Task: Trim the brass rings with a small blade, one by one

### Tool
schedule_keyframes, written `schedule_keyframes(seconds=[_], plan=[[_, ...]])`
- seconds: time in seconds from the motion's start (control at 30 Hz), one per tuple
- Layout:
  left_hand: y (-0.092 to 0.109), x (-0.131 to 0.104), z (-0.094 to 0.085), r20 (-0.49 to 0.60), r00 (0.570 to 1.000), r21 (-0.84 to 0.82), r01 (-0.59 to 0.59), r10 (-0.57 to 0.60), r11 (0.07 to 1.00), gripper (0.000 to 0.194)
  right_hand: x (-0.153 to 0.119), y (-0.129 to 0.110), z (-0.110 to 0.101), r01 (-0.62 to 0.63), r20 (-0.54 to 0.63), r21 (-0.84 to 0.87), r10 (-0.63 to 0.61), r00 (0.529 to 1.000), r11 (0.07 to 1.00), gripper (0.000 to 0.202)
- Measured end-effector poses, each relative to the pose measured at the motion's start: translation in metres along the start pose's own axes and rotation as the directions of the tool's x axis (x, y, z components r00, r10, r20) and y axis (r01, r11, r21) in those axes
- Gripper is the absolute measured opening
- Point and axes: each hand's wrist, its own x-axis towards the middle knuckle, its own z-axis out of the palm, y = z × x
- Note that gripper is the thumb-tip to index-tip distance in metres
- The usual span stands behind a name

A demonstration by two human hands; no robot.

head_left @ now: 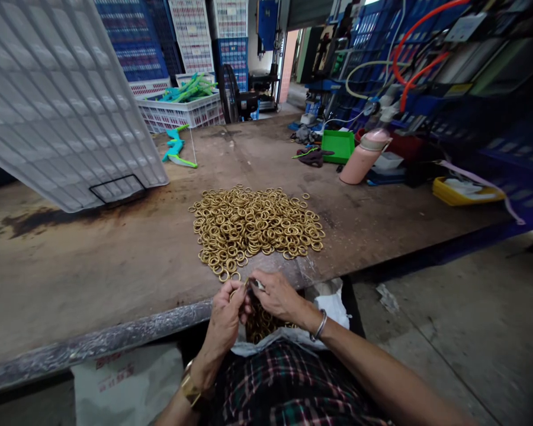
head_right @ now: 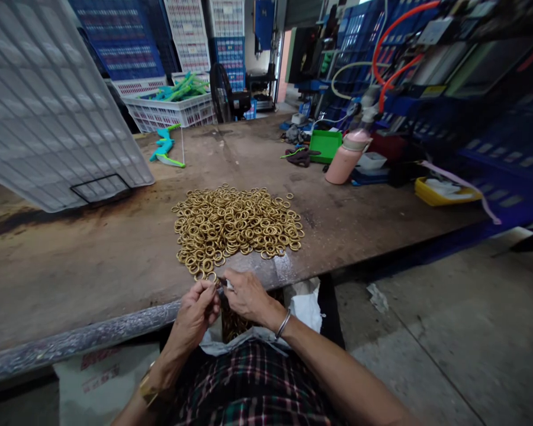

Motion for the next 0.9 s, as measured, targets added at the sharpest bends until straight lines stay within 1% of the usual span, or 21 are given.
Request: schedule_keyframes(seconds=[0.07,0.13,0.33,0.5,0.57,0.67,0.73,0.83,0.9], plan=[[-0.001,0.002,0.0,-0.008,1.0,0.033,-0.006,0.006,0.999,0.031,-0.003,0.001,0.001,0.035,0.049,-0.109,-0.03,0.998,0.993,0.012],[-0.002,0.002,0.0,-0.011,1.0,0.064,-0.025,0.026,0.998,0.031,-0.004,0.0,0.001,0.045,0.08,-0.18,-0.031,0.996,0.983,0.015],[-0.002,0.001,0.0,-0.019,0.999,0.111,-0.047,0.05,0.993,0.031,-0.003,-0.006,-0.002,0.019,0.149,-0.264,0.021,0.989,0.964,0.022],[-0.001,-0.001,-0.003,-0.032,0.999,0.127,-0.016,0.021,0.992,0.031,0.001,-0.008,0.003,-0.037,0.146,-0.364,0.096,0.985,0.931,0.024],[0.003,-0.006,-0.004,-0.005,1.0,0.108,-0.001,0.002,0.994,0.03,0.007,-0.007,0.004,-0.067,0.126,-0.405,0.129,0.984,0.912,0.023],[0.011,-0.018,-0.005,0.1,0.995,0.024,0.025,-0.027,0.999,0.028,0.019,-0.001,0.002,-0.159,0.074,-0.449,0.214,0.974,0.879,0.024],[0.016,-0.023,-0.006,0.128,0.99,-0.096,0.07,-0.058,0.993,0.028,0.024,0.002,0.002,-0.17,0.042,-0.434,0.209,0.977,0.885,0.023],[0.02,-0.022,-0.012,0.069,0.989,-0.299,0.149,-0.134,0.943,0.03,0.028,-0.001,0.009,-0.117,0.01,-0.373,0.13,0.991,0.92,0.019],[0.018,-0.018,-0.018,0.014,0.985,-0.385,0.164,-0.171,0.908,0.032,0.029,-0.007,0.016,-0.118,-0.01,-0.357,0.123,0.992,0.926,0.02]])
